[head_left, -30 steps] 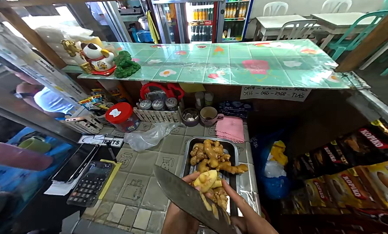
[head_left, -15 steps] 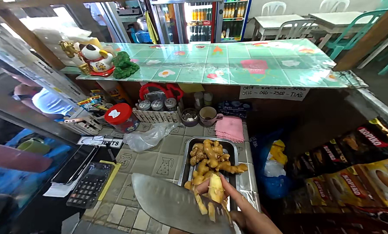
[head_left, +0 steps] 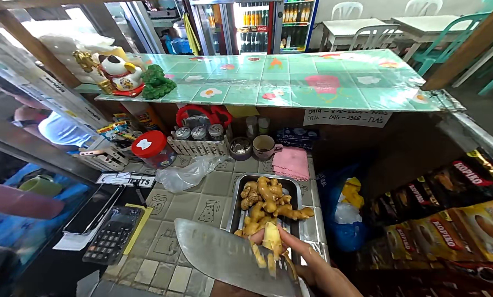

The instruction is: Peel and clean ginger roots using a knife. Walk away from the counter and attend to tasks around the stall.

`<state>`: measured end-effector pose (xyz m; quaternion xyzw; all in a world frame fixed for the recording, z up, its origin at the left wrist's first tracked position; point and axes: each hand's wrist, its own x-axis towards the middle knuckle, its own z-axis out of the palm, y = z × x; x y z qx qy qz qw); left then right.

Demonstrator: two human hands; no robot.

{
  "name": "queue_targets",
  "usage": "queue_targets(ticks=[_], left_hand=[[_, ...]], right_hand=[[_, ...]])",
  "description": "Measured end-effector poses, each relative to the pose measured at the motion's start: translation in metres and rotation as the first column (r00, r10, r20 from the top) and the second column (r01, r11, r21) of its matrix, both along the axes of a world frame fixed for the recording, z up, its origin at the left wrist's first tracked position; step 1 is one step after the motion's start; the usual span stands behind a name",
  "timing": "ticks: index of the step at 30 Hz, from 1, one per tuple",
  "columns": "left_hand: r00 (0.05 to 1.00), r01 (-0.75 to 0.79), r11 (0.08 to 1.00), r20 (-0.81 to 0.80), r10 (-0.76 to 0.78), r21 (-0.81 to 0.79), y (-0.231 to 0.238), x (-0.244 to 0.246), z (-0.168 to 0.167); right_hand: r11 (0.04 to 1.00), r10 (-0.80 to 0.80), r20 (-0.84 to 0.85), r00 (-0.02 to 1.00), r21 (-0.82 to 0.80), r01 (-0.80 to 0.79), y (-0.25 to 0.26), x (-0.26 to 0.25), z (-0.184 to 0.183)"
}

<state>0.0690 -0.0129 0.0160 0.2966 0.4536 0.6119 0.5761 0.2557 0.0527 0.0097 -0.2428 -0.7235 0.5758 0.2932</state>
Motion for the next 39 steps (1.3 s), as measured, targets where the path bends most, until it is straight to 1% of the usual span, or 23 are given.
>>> queue_targets(ticks=[3,7,8,10,11,12,14,16,18,20,23,24,26,29,32,34,36,39], left_hand=[[1.000,-0.008,1.000,-0.021,0.008,0.008,0.000,-0.001,-0.003],[0.997,-0.026,0.998,-0.068,0.030,0.050,-0.001,0.001,-0.009],[0.995,-0.053,0.998,-0.083,0.055,0.031,-0.001,0.005,-0.007],[0.996,-0.071,0.997,-0.058,0.071,0.004,0.001,0.011,-0.005],[0.998,-0.043,0.999,-0.037,0.044,0.022,0.003,0.012,-0.004],[0.999,-0.020,0.999,-0.031,0.021,0.042,0.005,0.013,-0.005],[0.999,0.037,0.996,-0.025,-0.035,0.082,0.008,0.010,-0.010],[0.999,0.035,0.997,-0.013,-0.034,0.074,0.009,0.009,-0.013],[0.999,0.034,0.998,0.001,-0.034,0.054,0.009,0.006,-0.014],[0.999,0.034,0.998,-0.007,-0.034,0.050,0.009,0.003,-0.014],[0.999,-0.001,1.000,-0.039,0.002,0.029,0.004,0.003,-0.009],[0.999,0.003,0.999,-0.043,-0.002,0.034,0.003,0.002,-0.010],[0.995,0.050,0.996,-0.089,-0.043,0.078,0.004,-0.002,-0.013],[0.971,0.108,0.988,-0.223,-0.082,0.107,0.011,-0.009,-0.011],[0.952,0.147,0.981,-0.287,-0.106,0.125,0.019,-0.012,-0.011],[0.947,0.185,0.966,-0.296,-0.125,0.183,0.022,-0.014,-0.014],[0.946,0.211,0.951,-0.291,-0.141,0.225,0.024,-0.016,-0.018],[0.943,0.173,0.973,-0.313,-0.117,0.156,0.020,-0.011,-0.011]], right_hand=[[1.000,-0.002,0.006,1.000,-0.008,0.002,-0.001,0.000,-0.002],[1.000,-0.023,0.118,0.993,0.011,0.022,-0.002,0.001,0.000],[0.999,-0.032,0.114,0.993,0.012,0.031,-0.003,0.001,0.000],[1.000,0.014,0.053,0.999,-0.023,-0.013,-0.001,0.002,0.001],[0.998,0.021,-0.002,1.000,-0.066,-0.021,-0.001,0.001,0.001],[0.991,-0.012,-0.072,0.997,-0.136,0.002,-0.003,-0.001,0.000],[0.948,-0.045,-0.184,0.982,-0.318,-0.016,-0.004,-0.002,0.001],[0.886,-0.028,-0.249,0.968,-0.456,-0.091,-0.003,0.003,0.002],[0.849,-0.015,-0.266,0.964,-0.513,-0.128,-0.002,0.005,0.003],[0.877,0.016,-0.199,0.980,-0.467,-0.109,0.000,0.007,0.004],[0.953,0.050,-0.075,0.996,-0.294,-0.070,0.002,0.005,0.005],[0.970,0.048,-0.056,0.997,-0.235,-0.060,0.001,0.004,0.003],[0.983,0.054,-0.026,0.998,-0.176,-0.058,0.002,0.005,0.001],[0.987,0.065,0.030,0.997,-0.146,-0.060,0.005,0.008,0.003],[0.981,0.112,0.023,0.993,-0.163,-0.107,0.008,0.013,0.006],[0.977,0.120,0.016,0.993,-0.179,-0.115,0.008,0.016,0.008],[0.979,0.134,0.054,0.989,-0.163,-0.124,0.010,0.017,0.010],[0.992,0.080,0.116,0.990,-0.105,-0.068,0.010,0.017,0.009]])
